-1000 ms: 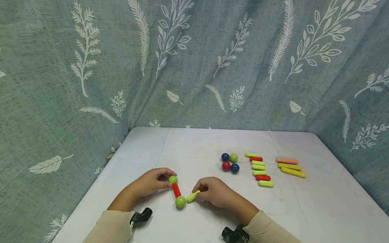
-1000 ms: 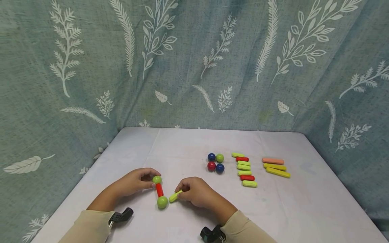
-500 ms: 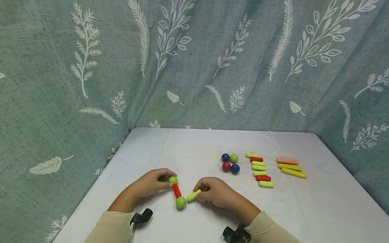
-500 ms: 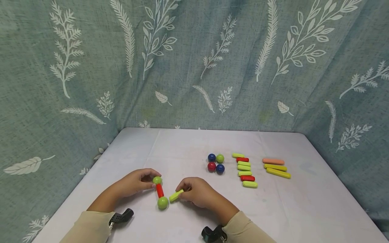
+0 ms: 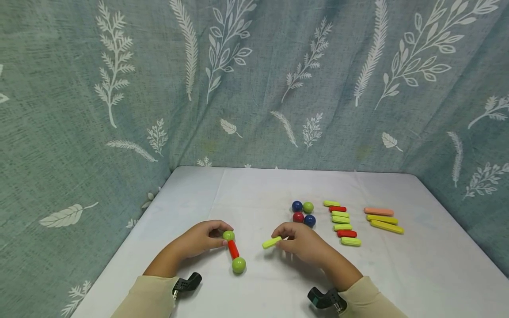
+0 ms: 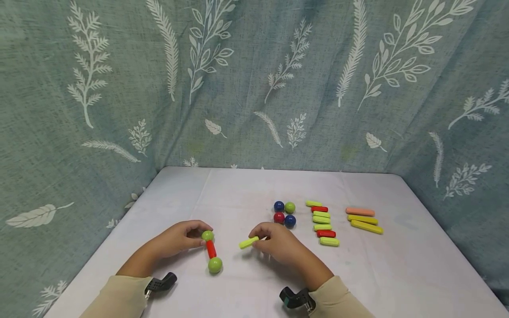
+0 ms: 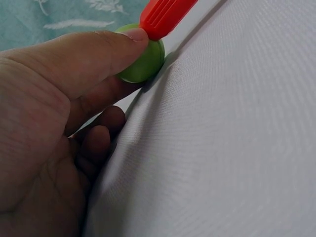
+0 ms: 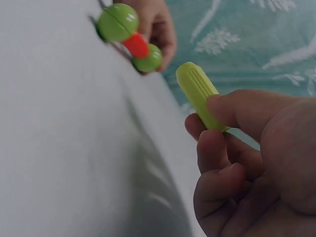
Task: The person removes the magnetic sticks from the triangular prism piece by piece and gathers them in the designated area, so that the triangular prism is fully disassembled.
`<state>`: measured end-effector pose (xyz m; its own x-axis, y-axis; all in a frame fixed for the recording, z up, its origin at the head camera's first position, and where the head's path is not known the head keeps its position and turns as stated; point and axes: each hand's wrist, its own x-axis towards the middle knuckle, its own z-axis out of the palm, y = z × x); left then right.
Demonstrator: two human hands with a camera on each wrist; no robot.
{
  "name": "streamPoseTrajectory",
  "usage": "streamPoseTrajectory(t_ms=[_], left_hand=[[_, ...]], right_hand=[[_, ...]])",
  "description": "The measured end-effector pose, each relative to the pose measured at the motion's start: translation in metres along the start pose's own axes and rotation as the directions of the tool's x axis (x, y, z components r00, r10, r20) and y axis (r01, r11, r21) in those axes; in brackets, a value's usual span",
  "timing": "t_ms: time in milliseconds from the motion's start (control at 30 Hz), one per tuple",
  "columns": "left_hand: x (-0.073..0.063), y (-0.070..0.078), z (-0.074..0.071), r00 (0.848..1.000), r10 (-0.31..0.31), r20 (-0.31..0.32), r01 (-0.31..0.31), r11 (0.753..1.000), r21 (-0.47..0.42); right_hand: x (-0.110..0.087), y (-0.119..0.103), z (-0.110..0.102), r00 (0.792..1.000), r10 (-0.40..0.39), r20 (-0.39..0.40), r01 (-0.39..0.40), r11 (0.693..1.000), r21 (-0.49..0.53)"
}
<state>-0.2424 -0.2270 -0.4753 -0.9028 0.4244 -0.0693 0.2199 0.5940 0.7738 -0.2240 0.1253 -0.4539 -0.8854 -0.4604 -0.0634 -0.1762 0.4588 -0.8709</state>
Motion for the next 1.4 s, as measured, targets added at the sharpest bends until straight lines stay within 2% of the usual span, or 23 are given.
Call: streamPoseTrajectory(t_ms=[233, 467, 933, 1400], left_hand=[[0.000, -0.001, -0.001, 1.000, -0.004, -0.010, 0.004, 1.000, -0.005], [0.000, -0.003, 0.001, 1.000, 0.016, -0.016, -0.016, 1.000, 0.003], [-0.001, -0.003, 0.002, 0.999, 0.047, -0.017, -0.046, 0.999, 0.027], [0.001, -0.003, 0.003, 0.998, 0.058, -0.026, -0.057, 0.997, 0.044]], right_hand=[[-0.010, 0.006, -0.023, 0.994, 0.070, -0.086, -0.069, 0.998, 0.009], [-0.024, 0.016, -0.042, 0.976, 0.148, -0.162, -0.146, 0.989, 0.024], [-0.056, 0.038, -0.080, 0.950, 0.187, -0.249, -0.208, 0.976, -0.059], [-0.074, 0.057, -0.114, 0.901, 0.286, -0.327, -0.353, 0.920, -0.169]])
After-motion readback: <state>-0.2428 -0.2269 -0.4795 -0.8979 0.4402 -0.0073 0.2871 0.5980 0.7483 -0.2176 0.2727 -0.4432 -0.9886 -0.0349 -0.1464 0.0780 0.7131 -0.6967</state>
